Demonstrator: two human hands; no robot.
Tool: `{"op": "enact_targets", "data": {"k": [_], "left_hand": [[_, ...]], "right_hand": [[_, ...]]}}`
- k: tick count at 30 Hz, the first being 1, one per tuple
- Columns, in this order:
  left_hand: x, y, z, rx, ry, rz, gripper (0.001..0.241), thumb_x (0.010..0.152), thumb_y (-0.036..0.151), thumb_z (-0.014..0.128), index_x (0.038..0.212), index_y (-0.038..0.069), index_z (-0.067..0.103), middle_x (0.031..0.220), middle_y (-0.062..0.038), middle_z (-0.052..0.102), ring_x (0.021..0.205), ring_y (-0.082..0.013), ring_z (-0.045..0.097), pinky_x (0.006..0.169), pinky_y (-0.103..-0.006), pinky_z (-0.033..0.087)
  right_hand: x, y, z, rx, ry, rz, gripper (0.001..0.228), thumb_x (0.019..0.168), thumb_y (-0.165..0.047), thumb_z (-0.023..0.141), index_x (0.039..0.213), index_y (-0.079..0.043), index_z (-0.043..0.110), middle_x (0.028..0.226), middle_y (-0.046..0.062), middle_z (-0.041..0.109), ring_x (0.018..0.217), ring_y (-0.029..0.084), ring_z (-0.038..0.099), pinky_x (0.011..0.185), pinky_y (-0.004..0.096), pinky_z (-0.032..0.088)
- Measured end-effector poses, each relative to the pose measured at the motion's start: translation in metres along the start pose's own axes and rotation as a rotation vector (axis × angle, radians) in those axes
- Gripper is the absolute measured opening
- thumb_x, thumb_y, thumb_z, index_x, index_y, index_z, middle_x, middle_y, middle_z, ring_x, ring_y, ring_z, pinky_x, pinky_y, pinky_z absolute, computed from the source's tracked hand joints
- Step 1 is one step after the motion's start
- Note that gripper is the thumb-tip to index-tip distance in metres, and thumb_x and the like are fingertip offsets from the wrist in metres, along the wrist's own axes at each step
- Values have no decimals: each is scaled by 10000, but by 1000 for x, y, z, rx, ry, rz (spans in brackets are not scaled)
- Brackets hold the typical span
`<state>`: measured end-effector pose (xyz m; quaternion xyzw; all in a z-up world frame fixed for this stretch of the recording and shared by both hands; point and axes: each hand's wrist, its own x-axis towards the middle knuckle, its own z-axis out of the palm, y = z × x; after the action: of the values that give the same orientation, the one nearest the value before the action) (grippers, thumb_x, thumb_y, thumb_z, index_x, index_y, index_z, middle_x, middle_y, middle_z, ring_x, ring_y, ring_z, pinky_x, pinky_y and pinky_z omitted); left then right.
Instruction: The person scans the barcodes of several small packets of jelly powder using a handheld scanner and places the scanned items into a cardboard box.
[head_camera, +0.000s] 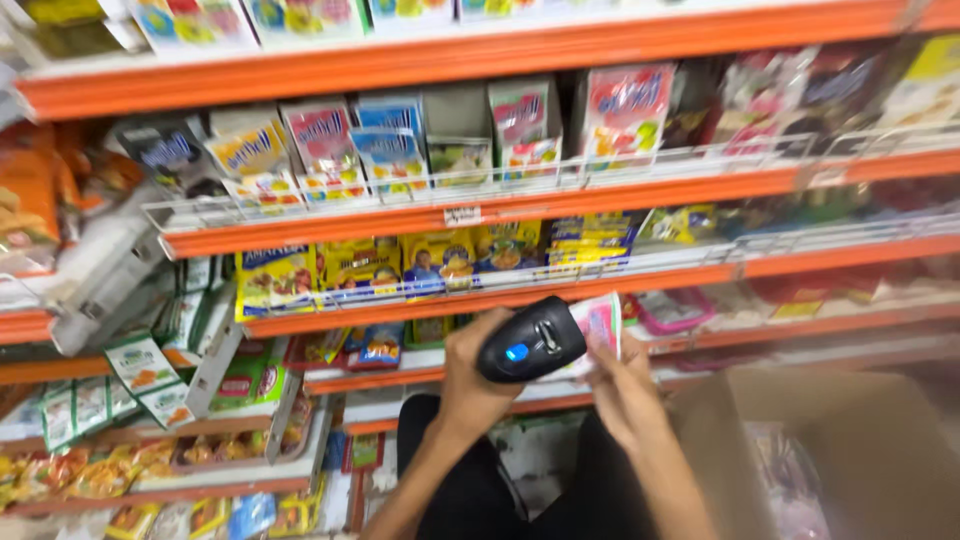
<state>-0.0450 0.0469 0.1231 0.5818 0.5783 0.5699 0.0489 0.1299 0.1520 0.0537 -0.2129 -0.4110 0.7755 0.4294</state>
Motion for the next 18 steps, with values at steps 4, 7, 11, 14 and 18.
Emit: {"op": "enact_targets", "data": {"k": [4, 7, 11, 14, 18], "left_hand": [[76, 43, -17, -253, 56, -113, 233, 896, 149, 845, 1083, 23, 786, 942, -74, 810, 811, -125, 735, 783, -287, 600], [124, 59, -38, -504, 181, -79, 328, 902, 114, 868, 1160, -36, 733, 1030, -95, 730, 892, -98, 642, 802, -292, 553], [145, 65, -61, -265, 182, 290, 366, 882, 73, 820, 1203, -13, 668, 1045, -88, 768, 939, -153, 738, 857, -323, 595], [139, 63, -73, 29, 212, 348, 349, 808, 1, 776, 1135, -16, 657, 970, -116, 742, 907, -273, 733, 805, -377, 575], [135, 51, -97, 658, 10, 755, 240, 783, -25, 713, 1010, 37, 661, 1164, -143, 720, 1056, -345, 696, 941, -468, 542]], "right_hand": [[28, -92, 58, -83, -116, -303, 232, 1053, -215, 658, 1151, -5, 639, 918, 83, 705, 627, 146, 621, 526, 286, 480], [39, -144, 90, -170, -235, -349, 264, 1083, -233, 615, 1148, 21, 641, 921, 72, 686, 649, 161, 639, 594, 301, 508], [54, -163, 102, -82, -273, -211, 181, 1031, -211, 598, 1097, -44, 598, 895, 134, 705, 812, 209, 721, 744, 337, 584], [72, -183, 87, 143, -190, -94, 161, 1026, -196, 629, 1076, -46, 600, 983, 153, 712, 912, 215, 714, 828, 327, 603], [74, -226, 73, 508, -275, -34, 161, 1047, -100, 673, 1152, 15, 628, 1086, 172, 681, 1010, 243, 672, 898, 290, 595]]}}
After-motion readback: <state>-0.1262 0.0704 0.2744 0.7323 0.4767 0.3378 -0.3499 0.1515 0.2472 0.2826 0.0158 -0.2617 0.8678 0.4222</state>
